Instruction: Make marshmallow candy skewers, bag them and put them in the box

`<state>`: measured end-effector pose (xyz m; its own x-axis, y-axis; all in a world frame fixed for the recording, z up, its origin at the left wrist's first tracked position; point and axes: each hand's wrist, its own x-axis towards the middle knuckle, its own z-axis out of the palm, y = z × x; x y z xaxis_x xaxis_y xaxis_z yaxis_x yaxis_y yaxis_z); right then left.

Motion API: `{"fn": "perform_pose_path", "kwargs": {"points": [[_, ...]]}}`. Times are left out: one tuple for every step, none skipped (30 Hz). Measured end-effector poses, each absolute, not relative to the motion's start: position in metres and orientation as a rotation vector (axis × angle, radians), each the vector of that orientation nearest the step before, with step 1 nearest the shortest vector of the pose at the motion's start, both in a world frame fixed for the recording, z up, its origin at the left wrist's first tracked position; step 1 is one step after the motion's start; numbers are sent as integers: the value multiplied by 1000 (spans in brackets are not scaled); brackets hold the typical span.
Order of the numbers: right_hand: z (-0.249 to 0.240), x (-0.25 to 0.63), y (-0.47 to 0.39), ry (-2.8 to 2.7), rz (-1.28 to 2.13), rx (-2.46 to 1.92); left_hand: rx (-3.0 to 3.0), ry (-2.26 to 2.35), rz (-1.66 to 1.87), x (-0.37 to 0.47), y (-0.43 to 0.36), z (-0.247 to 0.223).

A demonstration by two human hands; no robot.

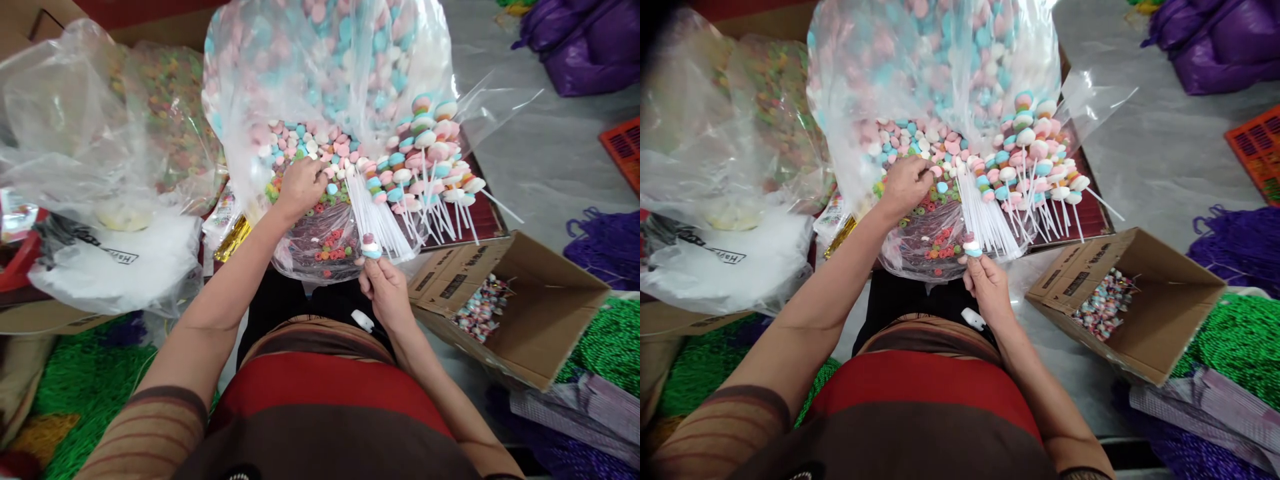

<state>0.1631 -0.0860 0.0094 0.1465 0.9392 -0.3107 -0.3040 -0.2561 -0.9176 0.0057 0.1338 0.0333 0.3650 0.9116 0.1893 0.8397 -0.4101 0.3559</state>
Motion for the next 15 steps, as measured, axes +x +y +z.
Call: {"fn": "perform_pose_path", "kwargs": {"points": [[9,163,-86,-708,1391,-1281,2440,1566,529,8,133,34],[9,163,-86,-711,1390,-1282,2466,1551,510,11,131,34],[9,163,-86,-713,1386,-1285,2498,1538,480,15,129,34],[10,163,-86,-716,1382,-1288,2531,1528,444,18,126,33],[10,164,-87,-718,1375,-1292,2560,1525,412,22,123,32],[11,164,-88,-721,1371,-1297,2584,1525,391,24,120,31],[11,164,-89,-723,1367,-1302,2606,1523,382,26,116,30],[12,165,-90,-727,1362,-1307,2628,1516,380,27,113,29],[13,165,-91,-733,1358,-1313,2653,1501,382,26,110,27],[14,166,-92,-741,1355,-1320,2679,1482,388,24,108,25],[14,167,-91,-752,1349,-1326,2704,1463,393,22,107,24],[15,167,-90,-767,1343,-1331,2725,1449,397,20,106,22],[17,168,-87,-786,1338,-1332,2740,1443,406,17,106,21],[18,169,-82,-807,1329,-1331,2752,1442,415,15,107,19],[20,170,-77,-832,1314,-1327,2761,1445,422,13,108,18]]}}
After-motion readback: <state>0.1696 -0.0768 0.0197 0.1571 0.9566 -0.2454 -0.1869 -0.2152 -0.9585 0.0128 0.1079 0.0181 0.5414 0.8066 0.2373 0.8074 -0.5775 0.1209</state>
